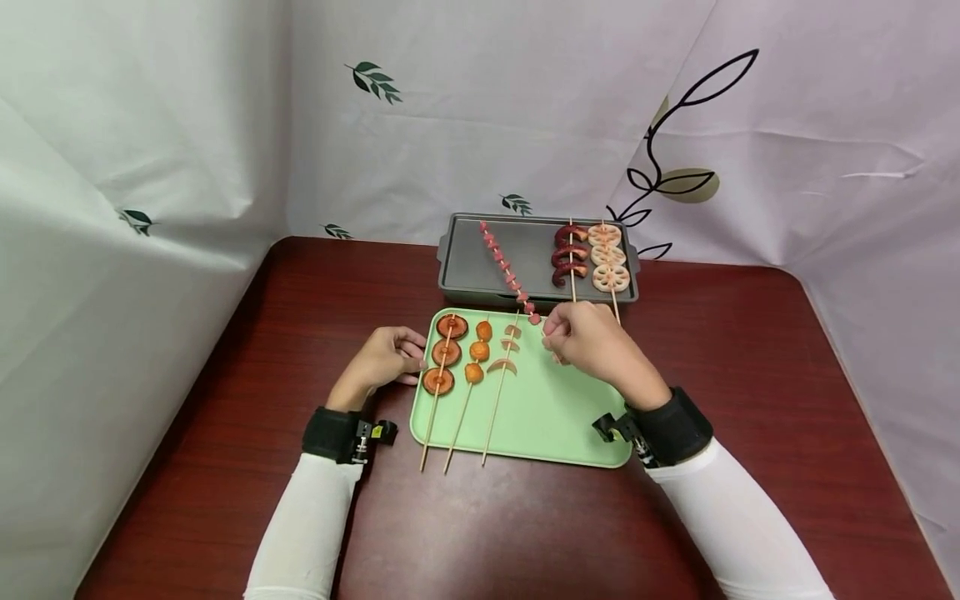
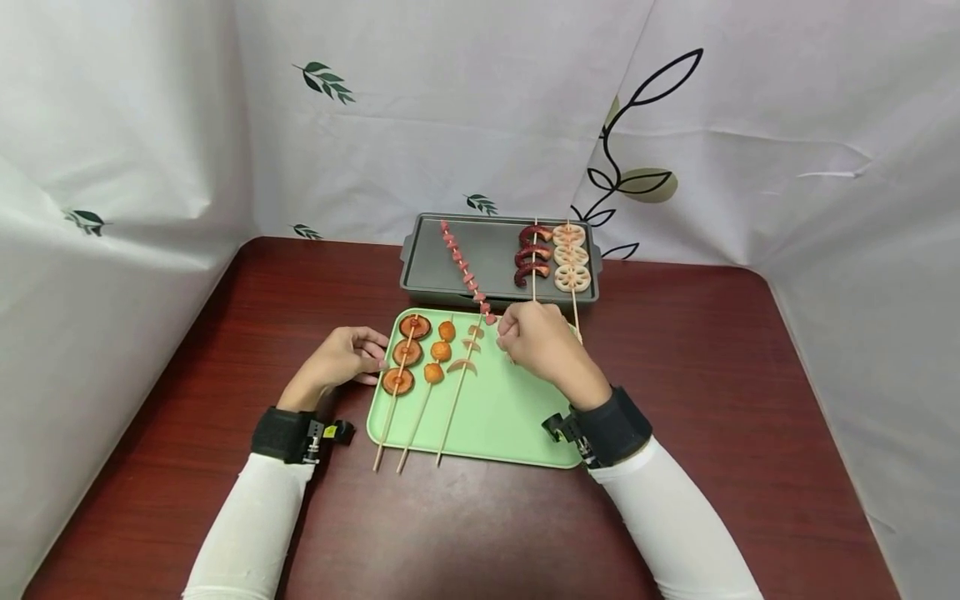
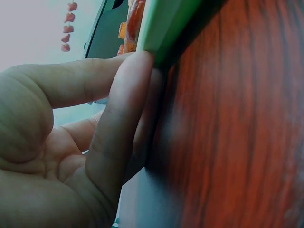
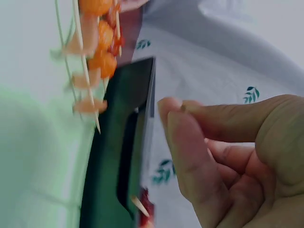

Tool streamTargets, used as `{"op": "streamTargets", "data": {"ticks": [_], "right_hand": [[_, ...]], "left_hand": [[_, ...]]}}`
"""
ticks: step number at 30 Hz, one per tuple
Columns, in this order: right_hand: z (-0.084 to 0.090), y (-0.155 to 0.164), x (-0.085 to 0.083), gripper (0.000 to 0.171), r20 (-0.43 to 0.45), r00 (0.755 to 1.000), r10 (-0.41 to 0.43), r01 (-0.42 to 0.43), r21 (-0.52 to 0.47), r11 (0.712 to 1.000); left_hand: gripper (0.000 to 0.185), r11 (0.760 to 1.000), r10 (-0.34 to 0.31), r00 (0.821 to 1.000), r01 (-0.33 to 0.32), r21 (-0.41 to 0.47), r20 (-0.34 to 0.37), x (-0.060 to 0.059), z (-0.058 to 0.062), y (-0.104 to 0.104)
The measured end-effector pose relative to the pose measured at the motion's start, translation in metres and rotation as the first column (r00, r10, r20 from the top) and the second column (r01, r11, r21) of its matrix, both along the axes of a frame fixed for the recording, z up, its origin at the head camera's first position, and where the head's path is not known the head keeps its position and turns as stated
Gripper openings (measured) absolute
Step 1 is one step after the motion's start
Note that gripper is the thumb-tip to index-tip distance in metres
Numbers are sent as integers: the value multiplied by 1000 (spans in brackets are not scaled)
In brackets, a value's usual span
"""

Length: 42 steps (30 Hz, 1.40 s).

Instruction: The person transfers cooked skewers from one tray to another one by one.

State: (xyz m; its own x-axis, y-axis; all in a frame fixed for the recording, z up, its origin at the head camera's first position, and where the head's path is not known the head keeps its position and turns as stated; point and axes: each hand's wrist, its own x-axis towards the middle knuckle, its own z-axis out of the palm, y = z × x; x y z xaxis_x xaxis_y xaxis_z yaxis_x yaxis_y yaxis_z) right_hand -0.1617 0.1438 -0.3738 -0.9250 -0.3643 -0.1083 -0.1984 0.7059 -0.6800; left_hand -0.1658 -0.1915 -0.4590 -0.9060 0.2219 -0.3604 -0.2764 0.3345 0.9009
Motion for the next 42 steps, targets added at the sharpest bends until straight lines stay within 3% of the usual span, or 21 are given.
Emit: {"op": "streamTargets", "data": {"ticks": [4, 8, 24, 42], "right_hand": [[-8, 2, 6, 11, 148, 989, 17, 1, -120, 993], [-15, 5, 13, 13, 228, 973, 37, 10, -203, 979], [-38, 15, 40, 5, 337, 930, 144, -21, -342, 939], [-48, 30, 71, 4, 388, 907, 160, -45, -289, 956]], "left_hand": [[38, 1000, 9, 1000, -9, 7, 7, -1, -1, 1], [38, 1000, 12, 1000, -12, 13, 2, -2, -2, 1], [39, 1000, 16, 1000, -16, -2, 0, -2, -3, 2], [38, 1000, 9, 1000, -9, -13, -6, -2, -4, 0]]}}
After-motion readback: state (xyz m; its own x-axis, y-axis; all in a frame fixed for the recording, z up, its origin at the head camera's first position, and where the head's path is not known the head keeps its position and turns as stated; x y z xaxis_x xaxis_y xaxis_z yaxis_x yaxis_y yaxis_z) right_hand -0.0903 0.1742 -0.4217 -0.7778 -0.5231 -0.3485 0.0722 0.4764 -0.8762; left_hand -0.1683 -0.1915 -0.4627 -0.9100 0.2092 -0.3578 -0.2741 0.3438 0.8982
